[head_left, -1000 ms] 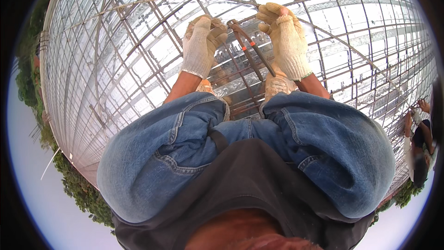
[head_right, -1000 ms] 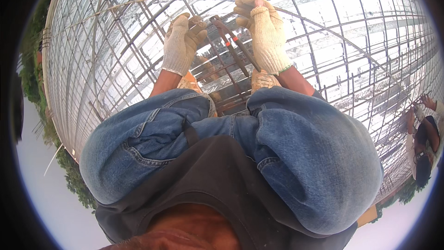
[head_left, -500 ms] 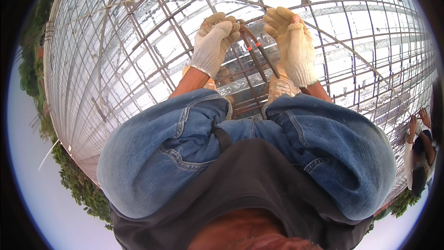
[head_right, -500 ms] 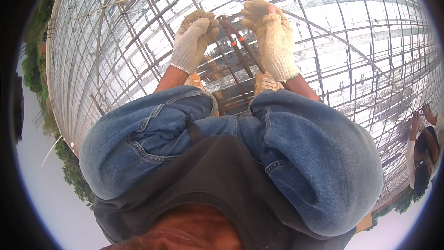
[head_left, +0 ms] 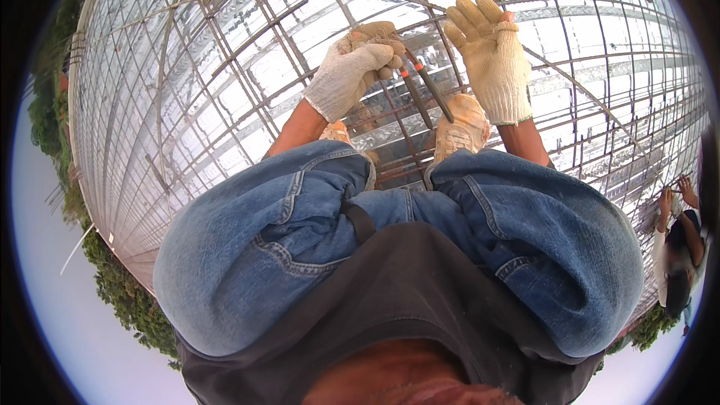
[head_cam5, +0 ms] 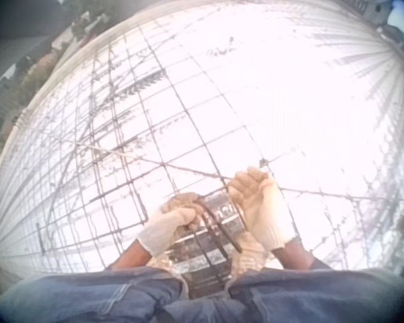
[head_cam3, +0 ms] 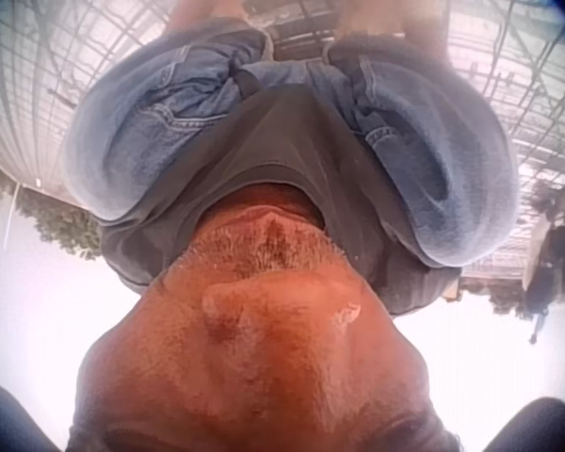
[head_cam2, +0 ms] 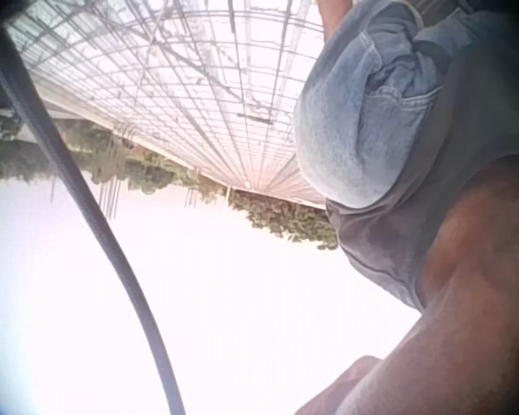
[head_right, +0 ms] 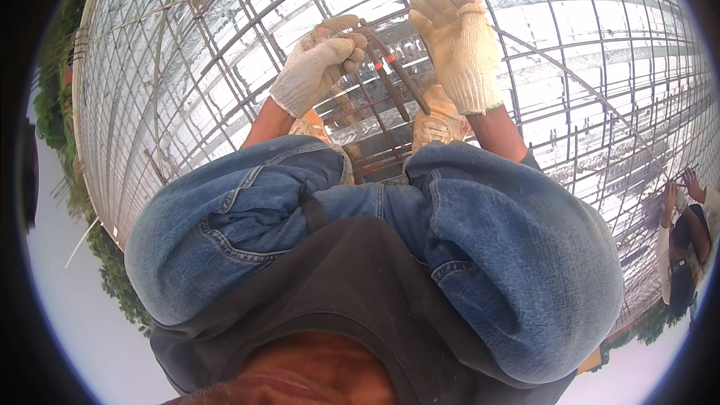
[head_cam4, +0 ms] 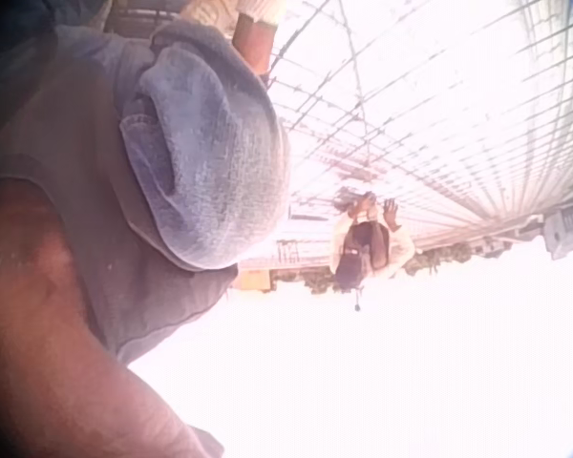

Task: The person uses pliers to tighten wire ties on metal scaffolding joints while standing on the structure. They repeatedly grip, twist, and secure the wires at multiple connection points.

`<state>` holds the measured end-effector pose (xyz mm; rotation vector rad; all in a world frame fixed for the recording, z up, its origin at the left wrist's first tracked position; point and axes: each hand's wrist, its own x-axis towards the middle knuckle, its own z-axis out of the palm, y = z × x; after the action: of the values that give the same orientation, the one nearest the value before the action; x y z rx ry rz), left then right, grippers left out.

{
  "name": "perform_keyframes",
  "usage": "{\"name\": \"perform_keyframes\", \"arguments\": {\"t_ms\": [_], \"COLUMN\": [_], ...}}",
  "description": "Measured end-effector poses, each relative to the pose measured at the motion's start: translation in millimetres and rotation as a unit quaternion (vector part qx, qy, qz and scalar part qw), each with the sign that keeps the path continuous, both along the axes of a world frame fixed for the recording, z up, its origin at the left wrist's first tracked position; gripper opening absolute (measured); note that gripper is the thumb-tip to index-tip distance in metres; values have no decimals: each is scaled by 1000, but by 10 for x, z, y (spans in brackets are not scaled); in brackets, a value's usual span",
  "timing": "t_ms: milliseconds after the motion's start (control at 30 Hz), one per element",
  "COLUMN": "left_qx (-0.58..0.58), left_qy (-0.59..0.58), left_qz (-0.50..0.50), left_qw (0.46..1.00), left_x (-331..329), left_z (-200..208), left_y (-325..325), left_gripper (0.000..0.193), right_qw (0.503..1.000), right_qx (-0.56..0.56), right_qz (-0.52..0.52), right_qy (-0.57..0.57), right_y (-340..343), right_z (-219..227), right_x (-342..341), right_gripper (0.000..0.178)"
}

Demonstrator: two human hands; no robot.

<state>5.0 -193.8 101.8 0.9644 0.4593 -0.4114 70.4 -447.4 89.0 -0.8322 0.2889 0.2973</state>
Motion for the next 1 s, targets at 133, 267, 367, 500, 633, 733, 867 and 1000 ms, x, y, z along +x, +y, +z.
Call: {"name": "perform_keyframes", "arguments": {"t_ms": [133, 267, 367, 500, 633, 733, 867, 1000], "left_qx": [-66, -40, 5, 26, 38, 63, 50, 66], "left_qy": [16, 1, -21, 12, 26, 36, -6, -28], "left_qz": [-43, -190, -305, -376, -430, -457, -463, -482], "left_qw": [997, 981, 952, 926, 902, 887, 885, 873], "left_x": [-21, -5, 43, 73, 85, 84, 62, 53], "left_z": [11, 159, 323, 436, 389, 353, 219, 236], "left_y": [7, 12, 59, 89, 50, 43, 23, -22], "left_gripper": [55, 66, 74, 76, 72, 64, 56, 52], "right_qw": [986, 945, 964, 989, 994, 994, 992, 992], "right_qx": [107, 319, 239, 98, 28, -19, -56, -46], "right_qz": [-71, 52, 92, 86, 79, 76, 65, 78], "right_qy": [110, 56, 74, 73, 72, 72, 91, 83], "right_y": [62, -227, -231, -163, -174, -150, -168, -246], "right_z": [322, 114, 200, 256, 241, 306, 287, 202], "right_x": [105, 247, 261, 182, 122, 87, 68, 38], "right_gripper": [54, 47, 48, 48, 49, 49, 51, 51]}}
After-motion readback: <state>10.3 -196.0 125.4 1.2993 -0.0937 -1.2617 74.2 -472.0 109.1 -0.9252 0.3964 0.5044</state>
